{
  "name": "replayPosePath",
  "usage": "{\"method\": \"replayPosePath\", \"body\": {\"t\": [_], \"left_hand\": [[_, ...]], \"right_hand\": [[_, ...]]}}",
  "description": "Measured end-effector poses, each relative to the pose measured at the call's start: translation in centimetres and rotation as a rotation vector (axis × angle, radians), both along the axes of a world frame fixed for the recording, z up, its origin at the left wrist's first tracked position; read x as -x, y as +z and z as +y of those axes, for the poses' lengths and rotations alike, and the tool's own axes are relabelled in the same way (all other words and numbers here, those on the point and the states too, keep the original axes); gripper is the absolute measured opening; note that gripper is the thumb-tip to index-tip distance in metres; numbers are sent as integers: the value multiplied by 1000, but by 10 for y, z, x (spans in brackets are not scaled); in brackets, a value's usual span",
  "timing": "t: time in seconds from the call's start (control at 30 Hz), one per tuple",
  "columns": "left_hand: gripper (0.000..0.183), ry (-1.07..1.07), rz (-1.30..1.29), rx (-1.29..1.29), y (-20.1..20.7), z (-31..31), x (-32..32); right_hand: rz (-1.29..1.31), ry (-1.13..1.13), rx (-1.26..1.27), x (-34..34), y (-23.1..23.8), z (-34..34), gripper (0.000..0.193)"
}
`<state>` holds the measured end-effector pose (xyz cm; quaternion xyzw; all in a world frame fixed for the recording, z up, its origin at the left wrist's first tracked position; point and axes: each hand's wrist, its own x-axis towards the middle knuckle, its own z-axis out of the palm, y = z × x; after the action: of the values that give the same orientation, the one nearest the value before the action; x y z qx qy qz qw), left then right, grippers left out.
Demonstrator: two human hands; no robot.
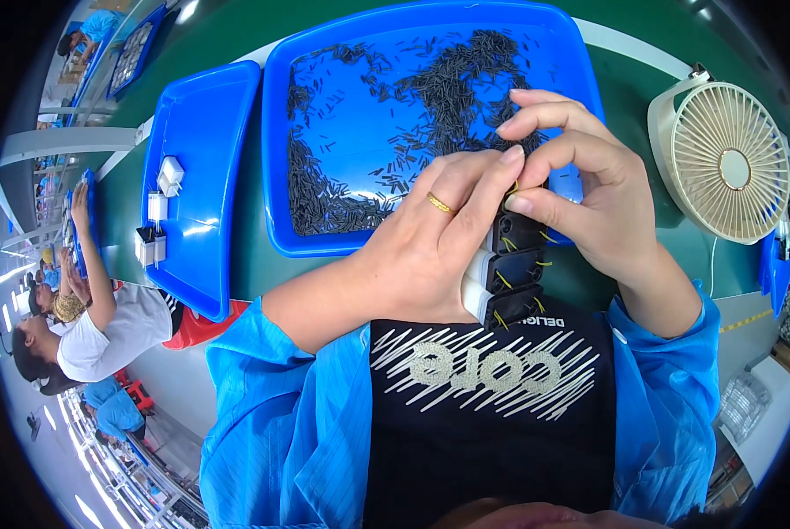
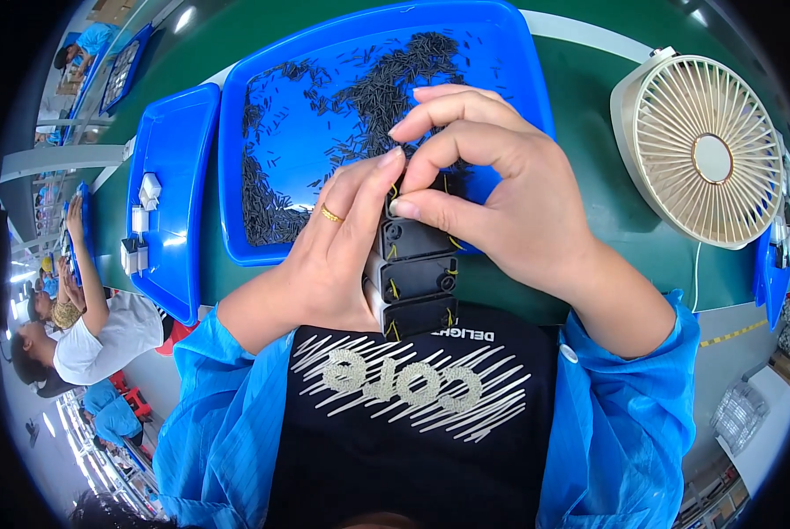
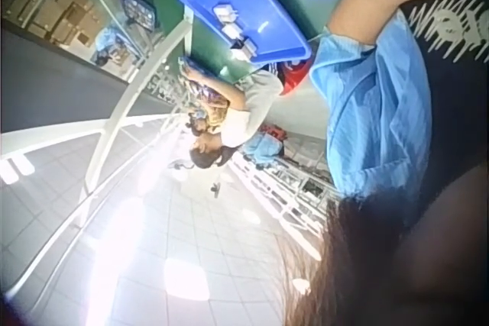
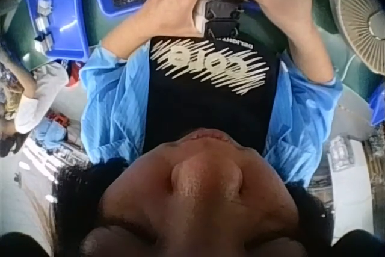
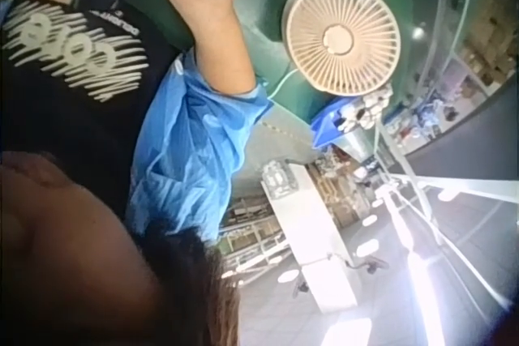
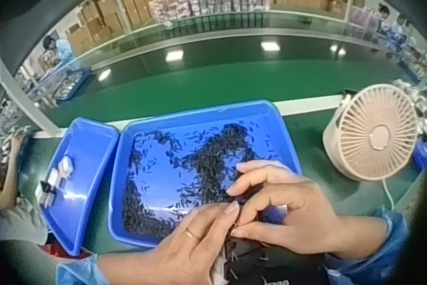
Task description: The person inserts small metal pins into plastic housings by hand, taking the pins from a blue tray and placing the assembled components onto a conveyor belt.
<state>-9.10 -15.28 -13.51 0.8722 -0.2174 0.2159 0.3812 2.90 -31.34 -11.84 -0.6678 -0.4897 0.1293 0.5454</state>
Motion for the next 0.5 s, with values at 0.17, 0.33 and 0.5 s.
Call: {"method": "replayPosePath", "body": {"t": [0.17,0.33,0.5], "left_hand": [[103,9,1,-40,6,3,0],[121,154,92,145,5,13,4],[131,121,78,-22,8,16,2]], "right_hand": [[-4,-9,-53,-5,4,-2,14],[-282,-275,187,-26,-4,-2,21],[-497,-140,432,-9,-23,0,15]]}}
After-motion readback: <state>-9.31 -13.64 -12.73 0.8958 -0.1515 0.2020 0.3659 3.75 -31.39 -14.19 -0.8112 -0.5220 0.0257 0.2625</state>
